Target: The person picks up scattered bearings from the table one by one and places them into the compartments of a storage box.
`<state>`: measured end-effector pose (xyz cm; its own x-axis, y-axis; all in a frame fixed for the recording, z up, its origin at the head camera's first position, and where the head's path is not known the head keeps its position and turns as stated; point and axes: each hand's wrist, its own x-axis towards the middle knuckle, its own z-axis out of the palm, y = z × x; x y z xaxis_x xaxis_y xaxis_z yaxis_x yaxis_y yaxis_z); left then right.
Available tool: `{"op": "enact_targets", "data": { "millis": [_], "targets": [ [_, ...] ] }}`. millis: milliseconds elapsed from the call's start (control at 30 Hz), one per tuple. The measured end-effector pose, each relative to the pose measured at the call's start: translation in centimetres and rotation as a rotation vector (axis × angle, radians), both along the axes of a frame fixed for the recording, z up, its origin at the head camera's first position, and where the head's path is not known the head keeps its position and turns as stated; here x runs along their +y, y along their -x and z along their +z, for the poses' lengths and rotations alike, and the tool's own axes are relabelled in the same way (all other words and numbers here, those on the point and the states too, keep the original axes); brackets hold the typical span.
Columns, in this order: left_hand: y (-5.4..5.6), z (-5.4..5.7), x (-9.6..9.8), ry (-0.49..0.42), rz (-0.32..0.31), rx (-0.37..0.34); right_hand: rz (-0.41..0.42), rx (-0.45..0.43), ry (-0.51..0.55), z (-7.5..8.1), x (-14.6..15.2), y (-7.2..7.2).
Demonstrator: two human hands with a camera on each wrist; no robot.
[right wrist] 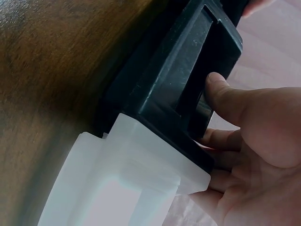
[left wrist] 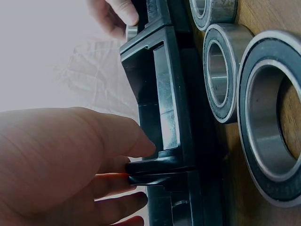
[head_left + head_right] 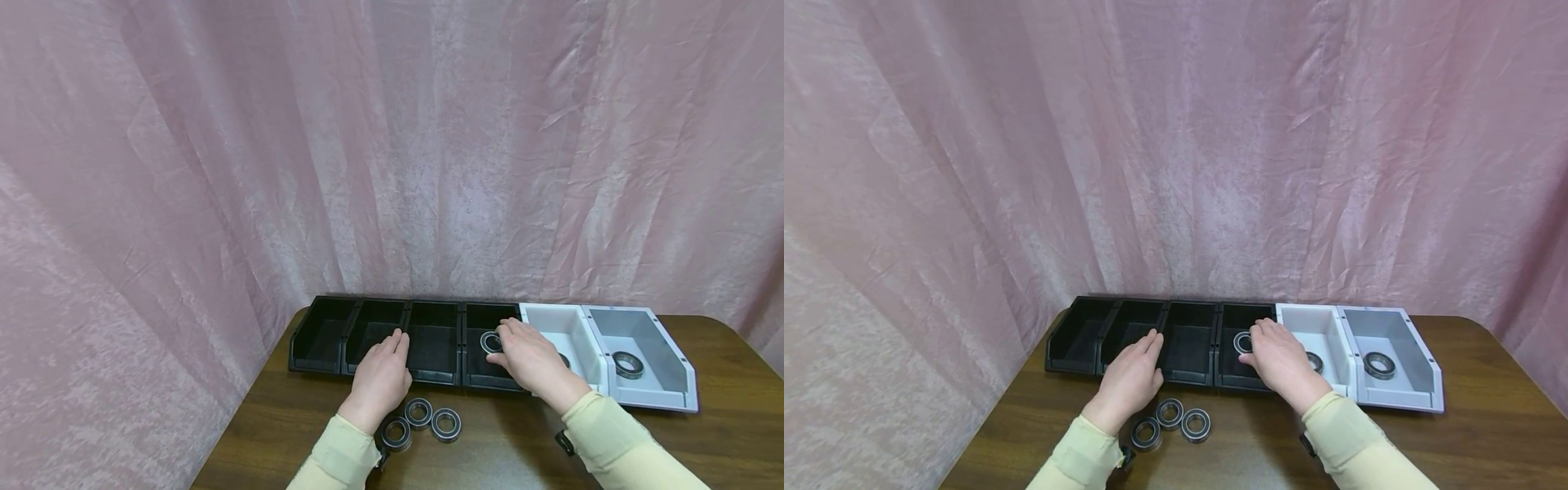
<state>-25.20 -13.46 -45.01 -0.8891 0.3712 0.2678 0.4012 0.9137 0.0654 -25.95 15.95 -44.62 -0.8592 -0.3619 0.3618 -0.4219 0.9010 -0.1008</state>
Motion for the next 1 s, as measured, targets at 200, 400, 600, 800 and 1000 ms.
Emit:
{"op": "enact_targets", "data": {
  "millis": [200, 400, 600, 800, 1000],
  "targets": [
    [0.0, 0.0, 0.0, -0.003, 0.0, -0.003, -0.003, 0.001, -0.007, -0.4, -0.1, 0.4],
    [0.1, -0.1, 0.0, -0.011, -0.003, -0.016, 0.008, 0.036, -0.003, -1.0, -0.2, 0.8],
    [0.2, -0.1, -0.1, -0.01, -0.004, -0.024, 0.013, 0.045, 0.001, -1.3, -0.2, 1.0],
    [0.3, -0.2, 0.0, -0.012, -0.001, -0.022, 0.019, 0.056, -0.005, -1.2, -0.3, 1.1],
    [0.3, -0.2, 0.0, -0.012, 0.0, -0.02, 0.013, 0.036, -0.028, -1.3, -0.4, 1.0]
  ]
}}
